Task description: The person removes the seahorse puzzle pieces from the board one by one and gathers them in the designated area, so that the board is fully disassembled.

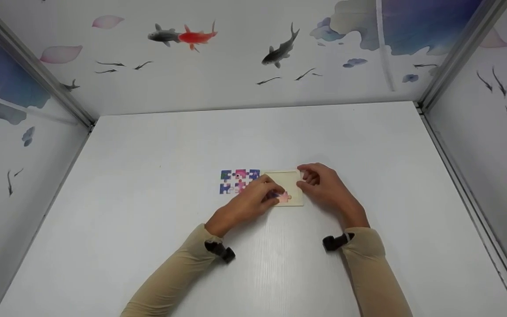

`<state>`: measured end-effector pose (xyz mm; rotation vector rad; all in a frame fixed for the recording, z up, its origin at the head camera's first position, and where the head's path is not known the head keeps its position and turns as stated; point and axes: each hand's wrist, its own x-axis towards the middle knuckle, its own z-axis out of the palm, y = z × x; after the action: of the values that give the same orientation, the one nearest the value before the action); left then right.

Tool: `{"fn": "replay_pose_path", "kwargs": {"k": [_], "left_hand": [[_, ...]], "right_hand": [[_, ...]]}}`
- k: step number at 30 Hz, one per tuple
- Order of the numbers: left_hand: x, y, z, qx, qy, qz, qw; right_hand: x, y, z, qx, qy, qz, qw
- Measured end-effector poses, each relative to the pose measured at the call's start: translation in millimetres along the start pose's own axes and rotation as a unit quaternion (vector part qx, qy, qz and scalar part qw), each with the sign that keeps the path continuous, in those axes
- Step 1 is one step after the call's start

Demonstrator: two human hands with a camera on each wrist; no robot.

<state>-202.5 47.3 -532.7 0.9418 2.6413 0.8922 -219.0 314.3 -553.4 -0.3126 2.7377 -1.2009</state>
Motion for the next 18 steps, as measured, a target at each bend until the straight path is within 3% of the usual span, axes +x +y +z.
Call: {"fn": "replay_pose_path", "kwargs": {"k": [7, 18], "left_hand": [[-0.7, -1.1, 1.1, -0.017, 0.002, 0.012, 0.9998], [-3.4, -2.2, -0.5, -0.004, -0.009, 0.039, 0.9992]], "right_hand": [[0.9, 0.3, -0.2, -0.006, 0.000, -0.001, 1.0000], [1.9, 3.1, 1.1, -0.006, 0.002, -0.015, 0.9999]]}}
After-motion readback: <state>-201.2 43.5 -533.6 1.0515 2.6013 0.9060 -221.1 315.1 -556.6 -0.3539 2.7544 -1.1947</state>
